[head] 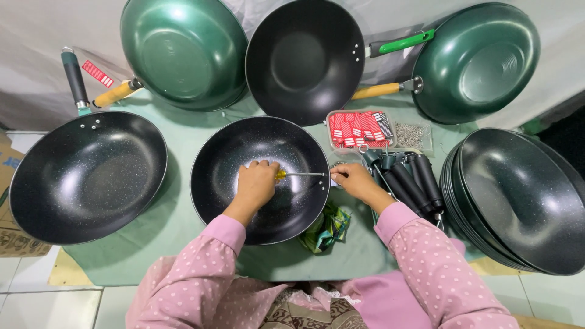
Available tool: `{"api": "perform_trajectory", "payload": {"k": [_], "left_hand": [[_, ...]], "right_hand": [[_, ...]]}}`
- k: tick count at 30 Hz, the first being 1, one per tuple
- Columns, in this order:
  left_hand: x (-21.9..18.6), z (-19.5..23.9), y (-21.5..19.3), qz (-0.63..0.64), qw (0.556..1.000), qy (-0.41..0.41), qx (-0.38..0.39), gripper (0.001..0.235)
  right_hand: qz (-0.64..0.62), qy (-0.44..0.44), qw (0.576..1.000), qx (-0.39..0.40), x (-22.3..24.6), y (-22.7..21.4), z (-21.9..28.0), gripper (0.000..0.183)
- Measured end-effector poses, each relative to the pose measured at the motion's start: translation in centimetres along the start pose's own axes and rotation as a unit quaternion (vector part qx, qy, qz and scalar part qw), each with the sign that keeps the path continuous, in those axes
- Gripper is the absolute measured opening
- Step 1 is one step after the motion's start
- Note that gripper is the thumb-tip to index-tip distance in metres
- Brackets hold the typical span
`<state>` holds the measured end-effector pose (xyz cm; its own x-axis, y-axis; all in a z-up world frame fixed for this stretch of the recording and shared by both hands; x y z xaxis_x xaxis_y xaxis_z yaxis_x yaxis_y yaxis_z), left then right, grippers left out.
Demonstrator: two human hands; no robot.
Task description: Assembling a wok pan by attaching the handle using a screwdriver
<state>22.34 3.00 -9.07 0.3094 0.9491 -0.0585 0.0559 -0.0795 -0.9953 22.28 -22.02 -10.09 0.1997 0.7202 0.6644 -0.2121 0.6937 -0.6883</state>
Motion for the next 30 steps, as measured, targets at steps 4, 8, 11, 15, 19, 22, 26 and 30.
{"api": "perform_trajectory", "payload": {"k": [4, 8, 11, 15, 19, 22, 26, 30], "left_hand": [[0.0, -0.4, -0.5, 0.028, 1.0, 0.013, -0.004, 0.037], [0.3, -0.4, 0.7, 0.059, 0.998, 0.008, 0.024, 0.036], [0.3, -0.4, 0.5, 0.05, 0.999, 0.013, 0.01, 0.036], [-0.2, 0.2, -1.1, 0.012, 1.0, 0.015, -0.024, 0.037], [0.0, 0.0, -1.0, 0.013, 1.0, 0.003, -0.021, 0.039], [-0.1, -0.1, -1.2, 0.011, 1.0, 0.014, -0.025, 0.038], [0.5, -0.4, -0.2, 0.055, 0.998, 0.006, 0.012, 0.036], [0.3, -0.2, -1.3, 0.052, 0.999, 0.005, 0.003, 0.037]], "right_hand": [[0.003, -0.007, 1.0, -0.001, 0.4, -0.2, 0.2, 0.025], [0.014, -0.006, 1.0, -0.001, 0.3, -0.2, 0.3, 0.024], [0.013, -0.008, 1.0, -0.002, 0.3, -0.1, 0.1, 0.025], [0.011, -0.004, 1.0, -0.001, 0.4, -0.2, 0.3, 0.024], [0.015, -0.005, 1.0, 0.0, -0.1, 0.1, -0.3, 0.025], [0.018, -0.008, 1.0, 0.0, 0.3, -0.1, 0.1, 0.024], [0.022, -0.013, 1.0, 0.003, 0.1, 0.0, -0.1, 0.023], [0.025, -0.016, 1.0, 0.003, -0.1, 0.2, -0.4, 0.023]]}}
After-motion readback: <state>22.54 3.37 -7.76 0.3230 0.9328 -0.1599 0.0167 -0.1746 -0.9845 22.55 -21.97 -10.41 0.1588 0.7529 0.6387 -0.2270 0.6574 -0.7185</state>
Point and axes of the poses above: each hand's wrist, its own z-axis away from the middle knuckle, its own y-axis out of the palm, x = y × z, the point moved 10 cm from there along -z, towards the middle knuckle, and after that the axes turned 2 degrees about -x, right-handed, at the moved point
